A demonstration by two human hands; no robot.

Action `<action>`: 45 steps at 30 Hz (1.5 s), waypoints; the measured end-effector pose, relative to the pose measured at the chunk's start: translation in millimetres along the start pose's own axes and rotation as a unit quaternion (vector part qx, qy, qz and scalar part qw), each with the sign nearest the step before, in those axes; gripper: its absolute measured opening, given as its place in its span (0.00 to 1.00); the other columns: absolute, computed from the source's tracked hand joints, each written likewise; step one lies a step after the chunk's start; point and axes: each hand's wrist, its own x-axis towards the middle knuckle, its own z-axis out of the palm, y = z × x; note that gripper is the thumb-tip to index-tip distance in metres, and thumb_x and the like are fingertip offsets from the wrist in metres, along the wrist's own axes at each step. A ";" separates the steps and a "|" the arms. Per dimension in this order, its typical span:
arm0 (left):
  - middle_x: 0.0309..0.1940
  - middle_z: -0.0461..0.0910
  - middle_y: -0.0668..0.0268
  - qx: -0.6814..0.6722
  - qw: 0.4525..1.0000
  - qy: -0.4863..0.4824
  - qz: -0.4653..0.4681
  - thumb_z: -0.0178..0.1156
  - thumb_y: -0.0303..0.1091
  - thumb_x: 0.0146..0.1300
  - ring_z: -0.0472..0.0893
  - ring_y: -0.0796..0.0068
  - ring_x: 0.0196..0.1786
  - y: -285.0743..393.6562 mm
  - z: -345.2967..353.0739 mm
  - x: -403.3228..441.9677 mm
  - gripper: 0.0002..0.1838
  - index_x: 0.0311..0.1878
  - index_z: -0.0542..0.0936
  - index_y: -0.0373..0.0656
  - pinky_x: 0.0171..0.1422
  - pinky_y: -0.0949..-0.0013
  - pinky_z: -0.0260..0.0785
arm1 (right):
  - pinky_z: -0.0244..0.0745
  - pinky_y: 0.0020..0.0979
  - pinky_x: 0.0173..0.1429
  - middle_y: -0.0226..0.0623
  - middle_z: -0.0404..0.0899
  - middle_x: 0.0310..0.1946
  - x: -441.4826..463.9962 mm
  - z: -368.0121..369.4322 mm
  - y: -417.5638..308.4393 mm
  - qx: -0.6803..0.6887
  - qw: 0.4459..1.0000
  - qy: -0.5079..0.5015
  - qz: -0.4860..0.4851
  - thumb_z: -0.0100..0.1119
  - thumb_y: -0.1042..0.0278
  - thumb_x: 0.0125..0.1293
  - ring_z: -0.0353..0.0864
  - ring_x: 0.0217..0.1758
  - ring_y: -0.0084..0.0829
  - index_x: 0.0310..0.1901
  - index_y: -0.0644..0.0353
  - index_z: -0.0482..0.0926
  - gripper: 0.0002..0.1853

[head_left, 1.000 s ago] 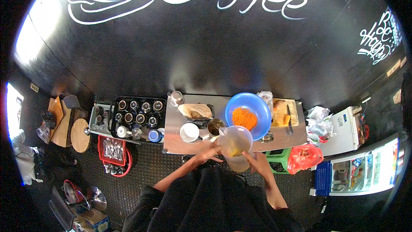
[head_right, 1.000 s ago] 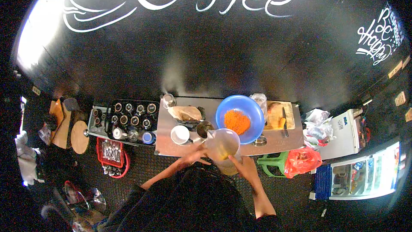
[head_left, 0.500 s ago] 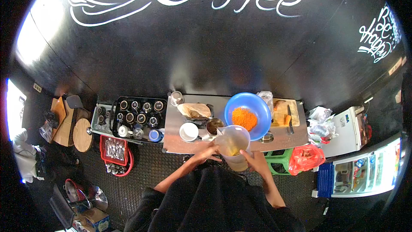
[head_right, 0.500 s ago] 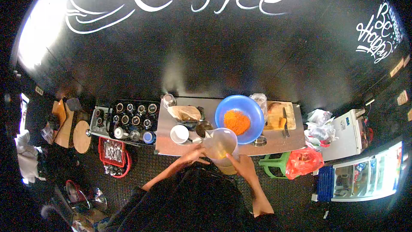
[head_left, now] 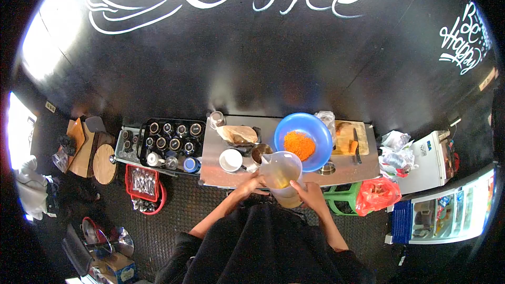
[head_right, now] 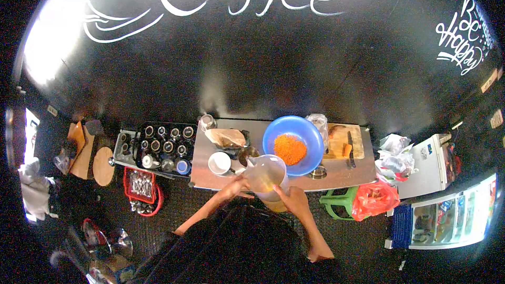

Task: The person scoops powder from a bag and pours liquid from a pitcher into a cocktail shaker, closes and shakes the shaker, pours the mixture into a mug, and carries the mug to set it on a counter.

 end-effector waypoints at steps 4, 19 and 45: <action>0.62 0.60 0.49 -0.007 1.000 0.013 -0.009 0.47 0.40 0.65 0.71 0.52 0.58 -2.8 2.9 1.7 0.36 0.70 0.45 0.38 0.51 0.52 0.76 | 0.72 0.48 0.38 0.58 0.76 0.20 3.6 -0.4 6.4 -0.029 0.999 0.022 -0.038 0.50 0.31 0.57 0.79 0.28 0.54 0.22 0.72 0.78 0.39; 0.62 0.62 0.44 -0.008 1.000 0.011 0.014 0.51 0.39 0.57 0.73 0.50 0.57 2.1 13.9 0.2 0.42 0.71 0.42 0.39 0.54 0.51 0.74 | 0.72 0.49 0.40 0.61 0.77 0.22 5.4 -11.9 -0.1 -0.024 0.999 0.017 -0.035 0.54 0.35 0.57 0.79 0.31 0.56 0.23 0.73 0.78 0.36; 0.50 0.75 0.49 0.203 0.959 0.161 0.114 0.49 0.33 0.58 0.80 0.62 0.47 54.9 82.4 -27.1 0.33 0.69 0.58 0.41 0.44 0.64 0.78 | 0.76 0.28 0.22 0.28 0.68 0.15 -21.2 -33.8 28.4 0.292 0.955 -0.049 0.029 0.55 0.54 0.61 0.73 0.18 0.23 0.29 0.65 0.76 0.18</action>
